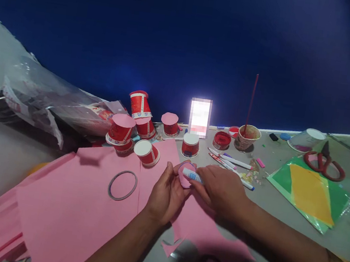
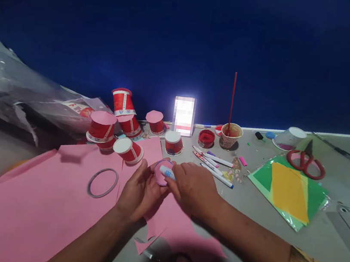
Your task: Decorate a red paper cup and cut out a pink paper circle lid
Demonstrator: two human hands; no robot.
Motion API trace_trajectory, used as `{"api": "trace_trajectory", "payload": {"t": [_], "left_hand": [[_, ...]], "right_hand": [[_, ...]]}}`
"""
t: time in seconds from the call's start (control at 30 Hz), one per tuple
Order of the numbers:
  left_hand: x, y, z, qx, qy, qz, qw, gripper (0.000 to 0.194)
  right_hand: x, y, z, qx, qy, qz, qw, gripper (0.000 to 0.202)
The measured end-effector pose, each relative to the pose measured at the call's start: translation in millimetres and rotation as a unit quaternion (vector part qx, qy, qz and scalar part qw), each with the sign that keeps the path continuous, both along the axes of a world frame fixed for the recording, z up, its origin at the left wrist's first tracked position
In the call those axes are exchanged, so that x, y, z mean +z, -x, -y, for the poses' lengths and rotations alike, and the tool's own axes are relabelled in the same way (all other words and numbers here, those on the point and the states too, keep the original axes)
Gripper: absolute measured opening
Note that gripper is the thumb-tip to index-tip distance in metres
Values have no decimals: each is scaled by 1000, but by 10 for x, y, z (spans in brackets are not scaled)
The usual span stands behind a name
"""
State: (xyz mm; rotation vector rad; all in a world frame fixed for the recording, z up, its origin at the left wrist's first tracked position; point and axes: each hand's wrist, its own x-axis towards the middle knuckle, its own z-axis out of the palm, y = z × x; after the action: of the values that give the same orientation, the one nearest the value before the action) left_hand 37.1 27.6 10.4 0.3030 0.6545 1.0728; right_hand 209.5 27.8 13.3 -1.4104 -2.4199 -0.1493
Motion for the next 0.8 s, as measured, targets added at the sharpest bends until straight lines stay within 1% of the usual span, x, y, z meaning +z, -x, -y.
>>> {"api": "trace_trajectory", "payload": {"t": [0.13, 0.23, 0.33, 0.47, 0.53, 0.6, 0.7, 0.73, 0.8], "left_hand": [[-38, -34, 38, -17, -36, -44, 998, 47], [-69, -56, 56, 0, -43, -79, 996, 46], [-81, -48, 62, 9, -46, -110, 993, 38], [-79, 1, 57, -13, -76, -156, 985, 28], [-74, 18, 59, -6, -88, -187, 978, 24], [-62, 22, 66, 18, -102, -236, 966, 21], [-46, 8, 87, 42, -157, -333, 929, 20], [-48, 1, 95, 44, -179, -359, 915, 23], [-67, -16, 116, 43, -208, -388, 897, 32]], "right_hand": [[-20, -11, 8, 24, -44, -12, 999, 33], [-21, 8, 5, 38, -99, -19, 994, 37], [-20, 25, 4, 36, -136, -24, 990, 42], [-8, 9, 5, 13, -130, -31, 991, 44], [0, -1, 6, 5, -122, -31, 992, 44], [7, -1, 12, 2, -126, -30, 992, 46], [13, 17, 29, 1, -150, -33, 988, 48], [13, 25, 36, -1, -159, -36, 987, 48], [13, 35, 47, -9, -175, -40, 984, 46]]}}
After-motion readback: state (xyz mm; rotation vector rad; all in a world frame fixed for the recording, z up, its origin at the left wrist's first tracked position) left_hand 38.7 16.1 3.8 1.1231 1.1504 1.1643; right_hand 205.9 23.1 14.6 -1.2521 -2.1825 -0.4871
